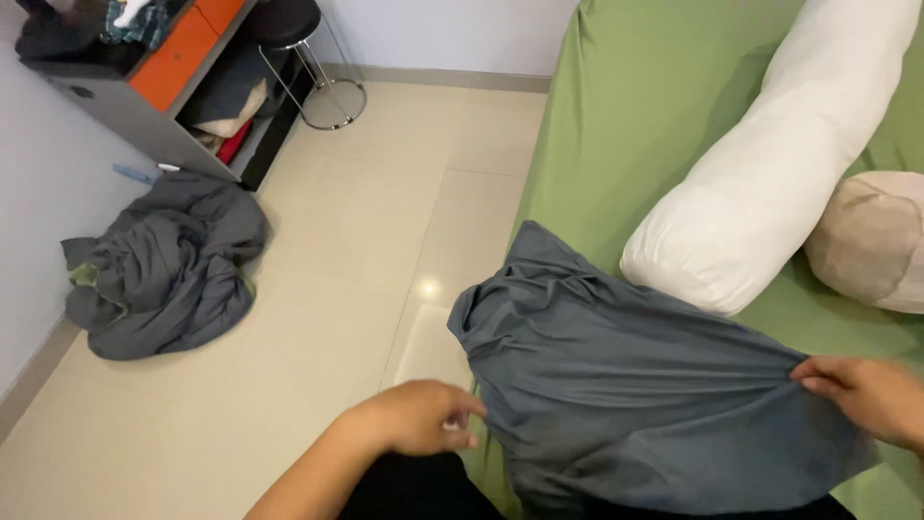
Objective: The person puts a gray pillowcase onto a pillow with an American flag pattern, then puts another gray pillowcase onto a plain white pillow. The person smooths the fabric and adjusts the pillows on the bed.
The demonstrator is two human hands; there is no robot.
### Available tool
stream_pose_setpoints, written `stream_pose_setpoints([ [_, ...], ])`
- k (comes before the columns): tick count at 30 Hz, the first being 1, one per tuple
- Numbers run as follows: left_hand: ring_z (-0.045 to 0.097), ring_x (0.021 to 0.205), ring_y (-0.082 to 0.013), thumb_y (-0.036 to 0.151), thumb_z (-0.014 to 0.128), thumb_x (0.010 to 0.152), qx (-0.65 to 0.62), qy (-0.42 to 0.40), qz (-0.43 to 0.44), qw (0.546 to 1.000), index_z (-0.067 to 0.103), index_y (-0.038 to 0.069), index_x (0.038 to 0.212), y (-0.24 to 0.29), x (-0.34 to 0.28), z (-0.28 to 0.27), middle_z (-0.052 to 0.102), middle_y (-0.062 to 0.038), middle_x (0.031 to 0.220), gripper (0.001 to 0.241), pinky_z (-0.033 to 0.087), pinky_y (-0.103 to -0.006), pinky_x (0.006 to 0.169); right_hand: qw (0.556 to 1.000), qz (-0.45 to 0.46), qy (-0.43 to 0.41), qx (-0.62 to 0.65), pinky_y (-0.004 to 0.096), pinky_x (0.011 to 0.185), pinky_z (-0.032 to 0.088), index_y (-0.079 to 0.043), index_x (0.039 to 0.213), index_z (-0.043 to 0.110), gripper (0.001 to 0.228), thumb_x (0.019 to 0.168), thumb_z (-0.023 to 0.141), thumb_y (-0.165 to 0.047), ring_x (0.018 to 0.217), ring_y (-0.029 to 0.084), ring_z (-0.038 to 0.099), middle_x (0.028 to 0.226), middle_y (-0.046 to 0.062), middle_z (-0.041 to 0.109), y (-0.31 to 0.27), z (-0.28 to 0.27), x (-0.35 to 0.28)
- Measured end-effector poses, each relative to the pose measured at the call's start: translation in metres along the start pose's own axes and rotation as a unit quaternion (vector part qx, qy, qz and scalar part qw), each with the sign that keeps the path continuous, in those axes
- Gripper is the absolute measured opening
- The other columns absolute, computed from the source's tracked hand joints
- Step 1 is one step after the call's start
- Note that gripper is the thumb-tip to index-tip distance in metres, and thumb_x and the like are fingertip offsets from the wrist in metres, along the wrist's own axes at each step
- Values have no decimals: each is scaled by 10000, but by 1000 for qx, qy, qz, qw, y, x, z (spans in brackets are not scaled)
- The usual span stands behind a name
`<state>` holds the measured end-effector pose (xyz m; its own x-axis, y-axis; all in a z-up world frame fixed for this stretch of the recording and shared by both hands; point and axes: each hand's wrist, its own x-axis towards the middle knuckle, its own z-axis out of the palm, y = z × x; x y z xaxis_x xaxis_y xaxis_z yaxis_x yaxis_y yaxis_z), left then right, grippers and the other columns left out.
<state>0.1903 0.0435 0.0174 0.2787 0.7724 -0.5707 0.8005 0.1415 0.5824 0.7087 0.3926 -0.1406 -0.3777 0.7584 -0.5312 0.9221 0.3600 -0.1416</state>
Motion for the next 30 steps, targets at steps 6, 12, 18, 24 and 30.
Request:
stream_pose_setpoints([
  [6, 719, 1069, -264, 262, 693, 911, -141, 278, 56, 949, 701, 91, 1222, -87, 160, 6, 741, -121, 1134, 355, 563, -370, 935, 989, 34, 134, 57, 339, 800, 616, -267, 1241, 772, 314, 960, 645, -325, 941, 251, 812, 1040, 36, 832, -4, 21, -33],
  [12, 564, 1220, -456, 285, 815, 797, -13, 411, 98, 906, 554, 38, 1392, -93, 283, 37, 572, -271, 1370, 695, 471, -497, 993, 954, -48, 265, 135, 337, 714, 560, -203, 1163, 760, 227, 950, 692, -247, 781, 235, 661, 906, 53, 736, -79, -13, -122],
  [18, 613, 1181, -278, 228, 763, 887, -280, 259, -8, 924, 360, 113, 1552, -74, 287, 21, 629, -175, 1317, 786, 489, -369, 1009, 929, -112, 300, 188, 293, 659, 532, -156, 1081, 767, 195, 898, 705, -176, 730, 198, 637, 881, 26, 686, -84, -21, -145],
  [24, 620, 922, -103, -20, 612, 980, -544, 195, 282, 766, 599, 5, 1502, 17, 144, -56, 711, -22, 1090, 523, 507, -261, 870, 849, -58, 487, 195, 313, 794, 508, -113, 1247, 745, 224, 1043, 654, -108, 846, 241, 656, 1000, 105, 680, -132, -76, -112],
  [30, 632, 796, -190, -92, 537, 827, 10, 438, 293, 850, 579, 141, 1527, 122, 4, -101, 610, -49, 837, 739, 542, -281, 813, 723, -286, 613, 139, 453, 1217, 402, 2, 1481, 521, 652, 902, 791, -131, 1411, 408, 440, 1558, 254, 400, -295, -124, -143],
])
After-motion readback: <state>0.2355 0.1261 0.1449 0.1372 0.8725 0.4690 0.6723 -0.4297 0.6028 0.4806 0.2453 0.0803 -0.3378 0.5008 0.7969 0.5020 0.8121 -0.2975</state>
